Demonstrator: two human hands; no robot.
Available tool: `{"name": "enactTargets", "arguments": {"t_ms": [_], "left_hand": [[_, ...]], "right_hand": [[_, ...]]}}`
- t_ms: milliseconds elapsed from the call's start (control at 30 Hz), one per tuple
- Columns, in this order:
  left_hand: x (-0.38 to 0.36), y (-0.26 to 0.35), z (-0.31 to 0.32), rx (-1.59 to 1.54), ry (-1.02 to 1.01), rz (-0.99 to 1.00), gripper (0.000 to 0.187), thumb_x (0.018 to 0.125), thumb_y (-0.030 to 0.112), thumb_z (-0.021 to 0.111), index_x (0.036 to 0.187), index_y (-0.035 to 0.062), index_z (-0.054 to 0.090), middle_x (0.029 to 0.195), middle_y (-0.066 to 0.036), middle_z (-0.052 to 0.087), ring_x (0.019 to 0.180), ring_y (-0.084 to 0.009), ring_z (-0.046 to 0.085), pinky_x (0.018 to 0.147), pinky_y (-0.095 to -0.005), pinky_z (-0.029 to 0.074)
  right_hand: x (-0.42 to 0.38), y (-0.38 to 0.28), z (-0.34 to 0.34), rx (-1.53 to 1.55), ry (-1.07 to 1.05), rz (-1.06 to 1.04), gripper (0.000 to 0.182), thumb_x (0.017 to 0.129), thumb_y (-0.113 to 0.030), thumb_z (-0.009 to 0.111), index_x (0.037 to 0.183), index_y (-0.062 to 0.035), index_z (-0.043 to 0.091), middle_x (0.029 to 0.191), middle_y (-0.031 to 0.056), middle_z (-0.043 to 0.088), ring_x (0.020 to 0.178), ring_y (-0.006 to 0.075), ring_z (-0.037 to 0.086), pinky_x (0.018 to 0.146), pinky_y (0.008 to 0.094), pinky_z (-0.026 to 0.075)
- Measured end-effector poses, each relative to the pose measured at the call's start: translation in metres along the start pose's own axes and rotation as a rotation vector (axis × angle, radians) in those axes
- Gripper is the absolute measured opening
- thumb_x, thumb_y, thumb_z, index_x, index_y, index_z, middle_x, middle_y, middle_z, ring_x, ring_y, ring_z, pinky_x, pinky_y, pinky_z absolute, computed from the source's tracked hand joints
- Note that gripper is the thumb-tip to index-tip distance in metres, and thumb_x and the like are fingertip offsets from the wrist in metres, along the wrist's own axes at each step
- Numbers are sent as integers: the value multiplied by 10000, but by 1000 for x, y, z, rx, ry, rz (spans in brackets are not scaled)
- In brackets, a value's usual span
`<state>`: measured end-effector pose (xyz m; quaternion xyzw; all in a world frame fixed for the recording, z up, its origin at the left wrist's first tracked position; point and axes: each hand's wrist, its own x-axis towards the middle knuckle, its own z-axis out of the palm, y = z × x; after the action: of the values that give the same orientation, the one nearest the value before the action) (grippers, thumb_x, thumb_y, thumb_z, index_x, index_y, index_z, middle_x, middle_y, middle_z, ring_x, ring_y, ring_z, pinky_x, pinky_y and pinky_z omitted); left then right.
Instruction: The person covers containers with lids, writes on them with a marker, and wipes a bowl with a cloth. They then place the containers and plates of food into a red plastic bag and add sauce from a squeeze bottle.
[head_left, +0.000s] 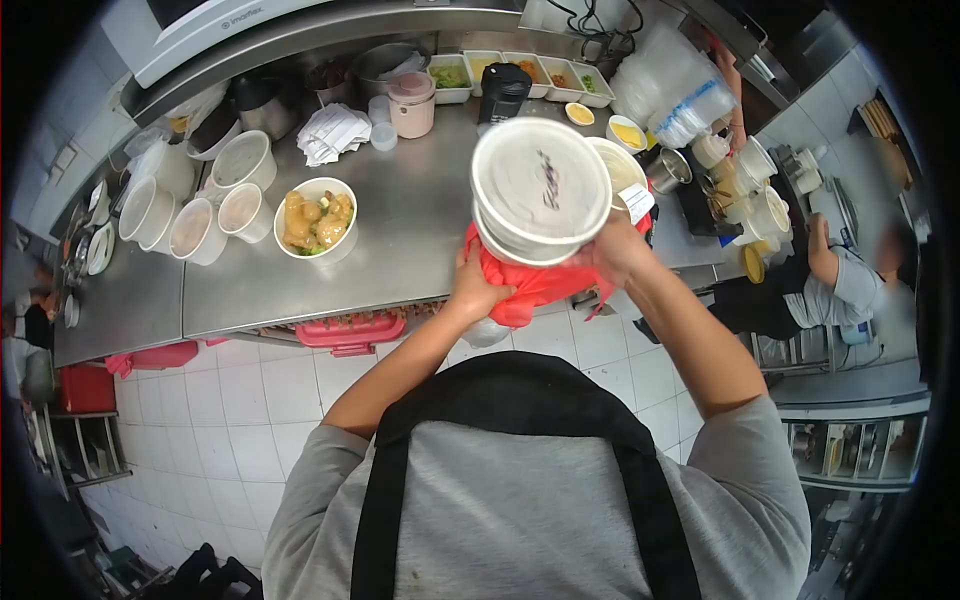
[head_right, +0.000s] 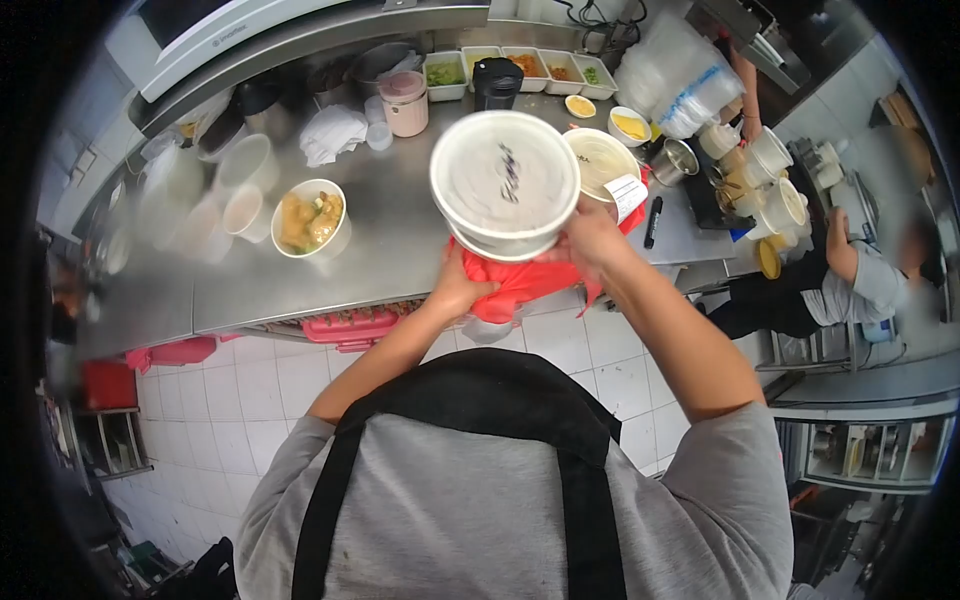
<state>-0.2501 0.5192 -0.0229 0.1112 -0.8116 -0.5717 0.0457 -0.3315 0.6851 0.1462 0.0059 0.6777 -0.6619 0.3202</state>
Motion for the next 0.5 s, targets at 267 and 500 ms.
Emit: {"name": "enactTargets", "arguments": {"t_ms": [267, 500], "left_hand": [[-38, 66, -58, 95, -44, 47, 896, 638, 89, 689, 1363, -100, 197, 1312, -260, 326, 1238, -374, 343, 1047, -354, 294], [-30, 101, -121, 471, 25, 256, 666, 714, 41, 593, 1328, 12, 337, 989, -253, 581, 928, -372, 581, 849, -392, 456]], "right_hand": [[5, 77, -16, 111, 108, 138, 455, 812, 80, 433, 1258, 4, 383, 1104, 159, 583, 866, 272, 654, 615, 366, 596], [49, 110, 15, 114, 140, -11, 248, 855, -9, 514, 1100, 16, 542, 999, 143, 624, 796, 210, 648, 578, 321, 571]]}}
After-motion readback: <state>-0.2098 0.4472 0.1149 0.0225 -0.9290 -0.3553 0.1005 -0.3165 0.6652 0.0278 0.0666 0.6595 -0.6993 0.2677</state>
